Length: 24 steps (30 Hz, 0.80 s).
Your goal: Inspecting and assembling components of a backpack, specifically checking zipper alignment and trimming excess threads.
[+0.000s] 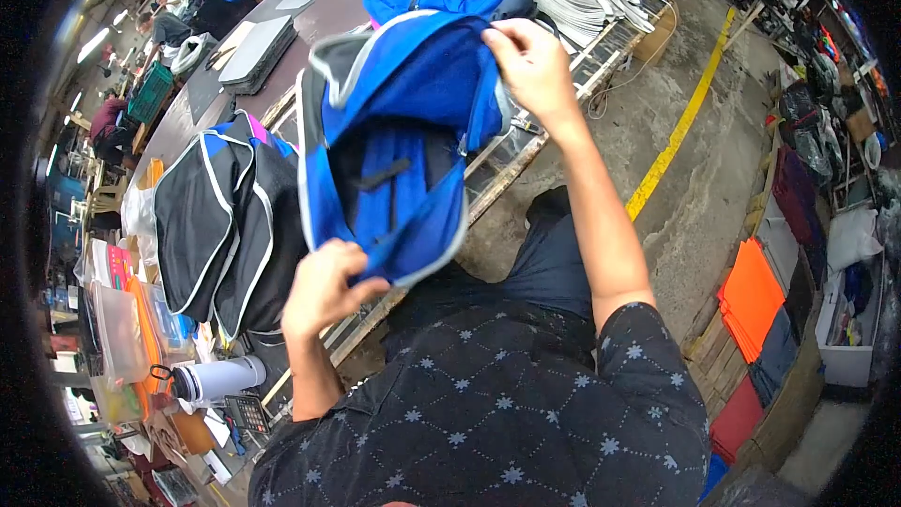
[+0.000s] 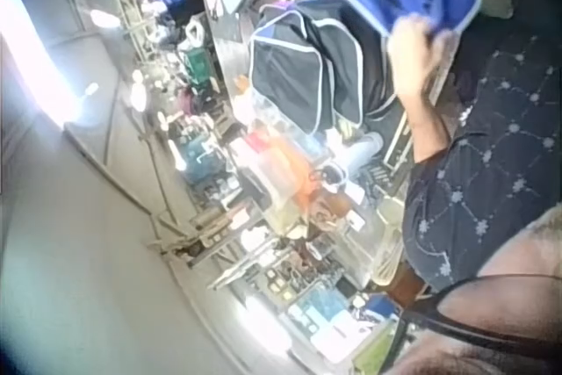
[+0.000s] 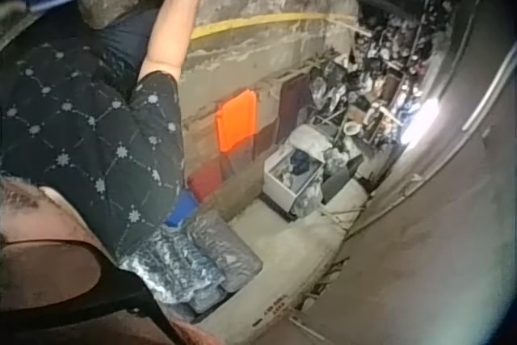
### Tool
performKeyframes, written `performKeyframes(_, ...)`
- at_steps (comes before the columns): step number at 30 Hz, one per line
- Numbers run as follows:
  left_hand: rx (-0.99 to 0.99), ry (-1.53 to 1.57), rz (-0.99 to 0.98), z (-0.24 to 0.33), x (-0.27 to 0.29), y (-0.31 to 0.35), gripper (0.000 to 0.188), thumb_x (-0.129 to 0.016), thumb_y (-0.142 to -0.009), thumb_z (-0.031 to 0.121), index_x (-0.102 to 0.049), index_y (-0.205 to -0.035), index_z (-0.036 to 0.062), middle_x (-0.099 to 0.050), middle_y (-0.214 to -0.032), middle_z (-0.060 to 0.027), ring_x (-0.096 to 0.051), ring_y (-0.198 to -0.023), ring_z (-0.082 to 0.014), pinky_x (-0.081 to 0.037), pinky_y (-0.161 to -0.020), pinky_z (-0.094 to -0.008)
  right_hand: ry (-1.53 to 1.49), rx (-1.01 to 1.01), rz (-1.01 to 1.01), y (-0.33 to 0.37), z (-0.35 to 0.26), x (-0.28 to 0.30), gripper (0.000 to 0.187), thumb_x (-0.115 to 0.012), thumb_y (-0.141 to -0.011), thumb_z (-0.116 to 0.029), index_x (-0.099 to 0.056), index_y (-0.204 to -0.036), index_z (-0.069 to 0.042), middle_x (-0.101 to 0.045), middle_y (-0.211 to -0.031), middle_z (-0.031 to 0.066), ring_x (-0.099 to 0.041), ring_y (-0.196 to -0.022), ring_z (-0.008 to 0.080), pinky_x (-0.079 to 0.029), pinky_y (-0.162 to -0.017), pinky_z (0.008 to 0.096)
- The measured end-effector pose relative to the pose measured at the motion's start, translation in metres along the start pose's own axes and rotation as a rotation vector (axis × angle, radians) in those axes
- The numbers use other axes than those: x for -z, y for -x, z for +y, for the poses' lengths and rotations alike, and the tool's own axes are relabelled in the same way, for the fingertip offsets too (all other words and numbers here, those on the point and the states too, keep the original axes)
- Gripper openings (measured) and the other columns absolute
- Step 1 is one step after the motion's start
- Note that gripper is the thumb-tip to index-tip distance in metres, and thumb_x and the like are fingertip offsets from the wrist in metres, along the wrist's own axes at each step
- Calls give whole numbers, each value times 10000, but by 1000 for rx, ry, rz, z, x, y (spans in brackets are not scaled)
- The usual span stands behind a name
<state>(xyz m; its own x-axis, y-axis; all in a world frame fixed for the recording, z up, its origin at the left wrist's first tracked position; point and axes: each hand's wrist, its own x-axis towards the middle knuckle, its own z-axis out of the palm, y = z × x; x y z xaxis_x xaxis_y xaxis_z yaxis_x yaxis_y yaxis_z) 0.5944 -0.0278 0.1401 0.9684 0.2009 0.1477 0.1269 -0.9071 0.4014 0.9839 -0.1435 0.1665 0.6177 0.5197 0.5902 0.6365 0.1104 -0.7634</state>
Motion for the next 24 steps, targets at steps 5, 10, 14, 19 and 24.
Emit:
performKeyframes(5, 127, 568, -356, 1, -41, -24, 601, -876, -893, 364, -708, -1351, 13, -783, -1273, -151, -758, -1163, -317, -597, -965, -433, 91, 490, -184, 52, -81, -74, 146, -788, -987, -184, -763, -1005, -41, -707, -904, 41, -691, -815, 170, -559, -745, 331)
performKeyframes(10, 67, 474, -10, -14, -79, -64, 684, -818, -979, 306, -560, -1551, 36, -694, -1459, -95, -684, -1285, -213, -566, -1026, -374, 88, 753, -339, 102, -147, -104, 208, -820, -890, -236, -739, -1026, -102, -644, -916, 9, -657, -833, 210, -511, -721, 366)
performKeyframes(14, 68, 470, 3, -5, -89, -54, 680, -811, -983, 306, -558, -1554, 36, -689, -1465, -98, -678, -1293, -218, -559, -1035, -376, 91, 844, -261, 122, -143, -108, 265, -827, -850, -240, -745, -1038, -73, -628, -900, -14, -642, -830, 172, -524, -834, 387)
performKeyframes(19, 68, 469, 25, -21, -95, -64, 676, -801, -989, 306, -555, -1558, 36, -681, -1473, -103, -669, -1302, -224, -550, -1046, -379, 53, 847, -305, 119, -137, -96, 263, -830, -848, -237, -754, -1034, -68, -665, -932, -20, -663, -865, 158, -533, -868, 400)
performKeyframes(24, 67, 455, 36, -26, -98, -60, 673, -792, -995, 307, -552, -1561, 35, -674, -1481, -107, -661, -1311, -230, -541, -1058, -381, 21, 866, -295, 115, -142, -96, 257, -826, -846, -216, -751, -1028, -51, -665, -935, -5, -657, -858, 164, -543, -855, 404)
